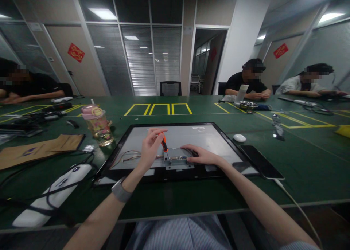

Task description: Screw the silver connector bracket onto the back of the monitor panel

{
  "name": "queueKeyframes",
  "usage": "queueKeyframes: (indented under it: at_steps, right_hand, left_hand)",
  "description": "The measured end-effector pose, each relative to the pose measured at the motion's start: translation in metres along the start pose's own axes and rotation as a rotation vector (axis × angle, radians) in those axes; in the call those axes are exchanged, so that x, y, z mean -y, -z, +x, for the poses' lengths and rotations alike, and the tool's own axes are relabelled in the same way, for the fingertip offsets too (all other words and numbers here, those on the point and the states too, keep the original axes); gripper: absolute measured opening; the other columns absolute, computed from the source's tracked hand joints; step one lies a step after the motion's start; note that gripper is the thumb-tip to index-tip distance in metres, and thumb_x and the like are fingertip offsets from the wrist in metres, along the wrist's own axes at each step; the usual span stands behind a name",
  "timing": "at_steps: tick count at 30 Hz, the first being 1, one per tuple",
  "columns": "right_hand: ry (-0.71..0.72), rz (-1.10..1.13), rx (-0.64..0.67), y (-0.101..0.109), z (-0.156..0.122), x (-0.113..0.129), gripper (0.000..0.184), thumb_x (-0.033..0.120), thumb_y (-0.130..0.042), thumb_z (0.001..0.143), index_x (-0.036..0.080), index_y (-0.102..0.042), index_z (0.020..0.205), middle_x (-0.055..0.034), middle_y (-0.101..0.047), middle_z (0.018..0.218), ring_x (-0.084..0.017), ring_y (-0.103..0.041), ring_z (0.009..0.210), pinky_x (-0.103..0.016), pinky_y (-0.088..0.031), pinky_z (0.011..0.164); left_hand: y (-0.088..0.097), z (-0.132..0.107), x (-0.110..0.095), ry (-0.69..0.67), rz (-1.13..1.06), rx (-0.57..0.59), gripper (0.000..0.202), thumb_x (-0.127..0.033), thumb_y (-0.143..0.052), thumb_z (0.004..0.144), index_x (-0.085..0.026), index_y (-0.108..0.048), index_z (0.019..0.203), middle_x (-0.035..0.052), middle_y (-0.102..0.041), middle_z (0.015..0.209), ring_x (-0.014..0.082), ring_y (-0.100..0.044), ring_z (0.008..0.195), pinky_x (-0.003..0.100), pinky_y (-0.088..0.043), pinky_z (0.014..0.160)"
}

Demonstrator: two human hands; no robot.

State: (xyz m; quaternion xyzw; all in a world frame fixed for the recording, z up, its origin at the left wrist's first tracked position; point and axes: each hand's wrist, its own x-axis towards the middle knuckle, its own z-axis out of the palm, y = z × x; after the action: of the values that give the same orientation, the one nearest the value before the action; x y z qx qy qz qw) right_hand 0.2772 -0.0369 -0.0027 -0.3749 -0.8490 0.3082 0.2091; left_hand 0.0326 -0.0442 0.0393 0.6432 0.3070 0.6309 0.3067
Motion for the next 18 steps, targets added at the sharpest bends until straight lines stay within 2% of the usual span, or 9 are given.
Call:
queueKeyframes:
  at_steps: [2, 4, 8, 11, 16, 18]
  right_hand:
    - [-0.006, 0.001, 0.000, 0.000, 0.000, 0.001, 0.058, 0.044, -0.058, 0.081, 0.022, -0.042, 0.132, -0.0082, -0.046, 0.135, -0.026, -0.044, 0.120, -0.044, -0.033, 0.103]
    - [-0.004, 0.000, 0.002, 0.001, 0.000, 0.002, 0.058, 0.044, -0.057, 0.081, 0.022, -0.042, 0.132, -0.0081, -0.046, 0.134, -0.026, -0.045, 0.120, -0.043, -0.034, 0.103]
    - [0.004, -0.001, 0.006, 0.001, 0.000, 0.003, 0.058, 0.044, -0.057, 0.081, 0.020, -0.042, 0.132, -0.0090, -0.047, 0.133, -0.026, -0.045, 0.120, -0.042, -0.033, 0.103]
    - [-0.007, 0.001, 0.009, 0.001, -0.001, 0.003, 0.058, 0.043, -0.057, 0.081, 0.020, -0.041, 0.132, -0.0091, -0.046, 0.134, -0.026, -0.044, 0.120, -0.043, -0.033, 0.104]
    - [-0.023, 0.019, 0.007, 0.001, -0.001, 0.005, 0.060, 0.045, -0.057, 0.081, 0.020, -0.041, 0.133, -0.0091, -0.045, 0.135, -0.027, -0.044, 0.121, -0.043, -0.032, 0.104]
    - [-0.019, 0.017, 0.008, 0.001, 0.000, 0.005, 0.060, 0.044, -0.057, 0.081, 0.019, -0.041, 0.133, -0.0094, -0.046, 0.134, -0.026, -0.044, 0.121, -0.042, -0.033, 0.103]
  left_hand:
    - [0.001, 0.000, -0.003, -0.022, 0.047, 0.017, 0.020, -0.033, -0.055, 0.082, -0.019, -0.068, 0.091, 0.0024, -0.053, 0.079, 0.0125, -0.054, 0.072, 0.024, -0.046, 0.066]
    - [0.001, -0.001, -0.004, -0.028, 0.063, 0.030, 0.022, -0.032, -0.052, 0.085, -0.019, -0.067, 0.095, 0.0021, -0.053, 0.077, 0.0129, -0.054, 0.073, 0.025, -0.046, 0.069]
    - [-0.001, -0.002, 0.002, 0.041, -0.070, 0.040, 0.030, -0.034, -0.042, 0.090, -0.018, -0.061, 0.106, 0.0058, -0.061, 0.086, 0.0164, -0.059, 0.082, 0.030, -0.046, 0.078]
    - [-0.002, -0.002, 0.004, 0.057, -0.124, 0.056, 0.028, -0.034, -0.043, 0.089, -0.018, -0.061, 0.104, 0.0072, -0.062, 0.092, 0.0177, -0.059, 0.088, 0.032, -0.045, 0.081]
    - [0.000, -0.002, -0.005, -0.031, 0.054, 0.017, 0.018, -0.031, -0.057, 0.082, -0.020, -0.068, 0.089, 0.0029, -0.052, 0.085, 0.0127, -0.054, 0.078, 0.023, -0.045, 0.068]
    - [0.001, -0.001, -0.006, -0.040, 0.071, 0.014, 0.018, -0.031, -0.056, 0.082, -0.020, -0.068, 0.090, 0.0022, -0.051, 0.081, 0.0122, -0.053, 0.075, 0.023, -0.044, 0.067]
